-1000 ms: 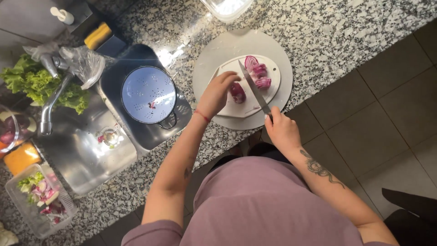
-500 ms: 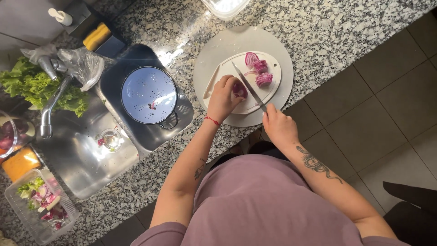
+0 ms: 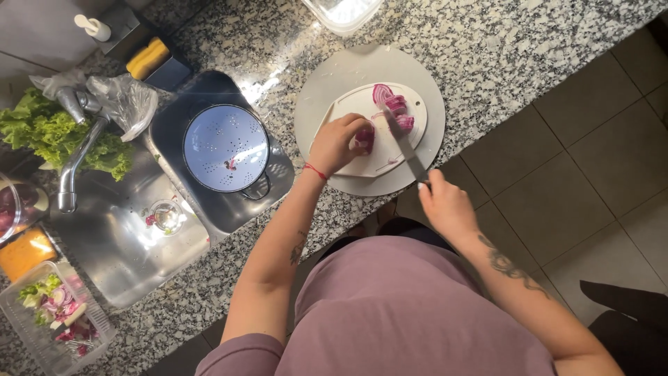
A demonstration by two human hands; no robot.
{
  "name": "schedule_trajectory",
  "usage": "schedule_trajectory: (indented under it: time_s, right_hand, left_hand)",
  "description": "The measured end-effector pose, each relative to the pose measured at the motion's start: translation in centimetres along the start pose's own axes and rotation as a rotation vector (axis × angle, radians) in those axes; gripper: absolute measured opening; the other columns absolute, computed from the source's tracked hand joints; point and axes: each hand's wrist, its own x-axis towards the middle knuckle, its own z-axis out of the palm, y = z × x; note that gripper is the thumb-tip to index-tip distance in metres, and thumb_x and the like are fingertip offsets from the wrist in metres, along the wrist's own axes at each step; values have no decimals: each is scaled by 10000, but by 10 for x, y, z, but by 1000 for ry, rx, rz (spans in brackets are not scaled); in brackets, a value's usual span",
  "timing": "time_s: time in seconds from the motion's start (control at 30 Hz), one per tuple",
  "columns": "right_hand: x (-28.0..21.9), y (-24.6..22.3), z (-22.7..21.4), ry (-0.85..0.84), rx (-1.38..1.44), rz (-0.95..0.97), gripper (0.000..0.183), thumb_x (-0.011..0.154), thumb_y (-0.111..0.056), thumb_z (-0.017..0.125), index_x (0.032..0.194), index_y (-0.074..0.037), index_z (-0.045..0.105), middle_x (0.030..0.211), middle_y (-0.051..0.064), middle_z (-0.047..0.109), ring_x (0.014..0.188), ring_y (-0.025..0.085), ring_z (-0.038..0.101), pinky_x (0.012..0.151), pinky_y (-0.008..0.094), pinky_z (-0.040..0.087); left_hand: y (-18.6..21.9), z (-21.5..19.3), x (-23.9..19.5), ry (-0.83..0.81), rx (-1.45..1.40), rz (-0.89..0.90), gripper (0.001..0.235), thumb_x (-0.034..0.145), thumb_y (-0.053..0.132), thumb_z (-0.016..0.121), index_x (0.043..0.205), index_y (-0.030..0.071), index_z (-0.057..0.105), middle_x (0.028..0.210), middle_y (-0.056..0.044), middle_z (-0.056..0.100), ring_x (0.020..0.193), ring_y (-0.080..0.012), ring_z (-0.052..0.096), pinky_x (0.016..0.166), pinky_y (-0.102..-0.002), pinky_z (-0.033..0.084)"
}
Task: The person slices red onions on a cutting board using a knife, then transfers the pieces to a plate. They wash the cutting board and knife in the sink, wipe the countertop with a sponge, and finally stir a pot of grains on the stove.
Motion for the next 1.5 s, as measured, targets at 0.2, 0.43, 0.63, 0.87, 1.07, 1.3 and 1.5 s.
schedule_trajectory:
  time_s: [0.2, 0.43, 0.63, 0.87, 1.07, 1.3, 1.5]
  right_hand:
    - [16, -28, 9, 14, -86, -97, 104, 935, -166, 444, 927, -63, 449, 623, 170, 589, 571, 341, 658, 468, 382, 554]
    - [20, -30, 3, -39, -130, -177, 151, 961, -183, 414, 935, -37, 439, 580, 131, 529, 545, 360, 647, 386, 367, 540]
    - [22, -33, -10, -52, -134, -212, 145, 953, -176, 415, 914, -39, 438, 580, 142, 541, 552, 377, 648, 393, 394, 543]
    - [34, -32, -12, -152, -49, -212, 142, 941, -124, 404, 865, -15, 454, 543, 167, 549, 503, 373, 629, 338, 369, 498]
    - [70, -35, 22, -151, 32, -248, 137, 943, -81, 388, 902, 23, 468, 558, 202, 572, 510, 368, 629, 335, 363, 484]
    - [77, -42, 21, -115, 64, -249, 131, 949, -85, 387, 887, 4, 461, 558, 201, 576, 506, 346, 627, 356, 363, 482]
    - [70, -44, 12, -52, 1, -267, 120, 952, -81, 407, 862, -21, 458, 524, 153, 536, 481, 309, 619, 352, 340, 472]
  left_hand:
    - [20, 19, -11, 143, -35, -146, 471, 687, 136, 785, 1071, 200, 520, 1097, -48, 530, 907, -345, 632, 786, -434, 554]
    - [25, 17, -10, 123, -41, -170, 471, 700, 134, 780, 1098, 162, 530, 1083, -61, 544, 891, -337, 641, 787, -410, 562]
    - [25, 17, -9, 103, 2, -186, 482, 700, 159, 780, 1112, 152, 530, 1042, -59, 545, 864, -330, 644, 764, -405, 569]
    - [23, 17, -4, 103, -39, -202, 501, 685, 152, 790, 1110, 142, 526, 958, -67, 537, 826, -325, 642, 749, -396, 562]
    - [23, 20, -5, 107, -45, -223, 484, 684, 157, 789, 1090, 141, 526, 913, -62, 530, 807, -319, 639, 738, -391, 557]
    - [34, 3, -11, 121, -43, -249, 438, 700, 159, 778, 1067, 133, 540, 915, -68, 541, 799, -293, 640, 730, -368, 549]
    - [29, 0, -17, 179, 40, -203, 486, 637, 213, 810, 1039, 147, 544, 973, -60, 544, 808, -309, 628, 729, -410, 544]
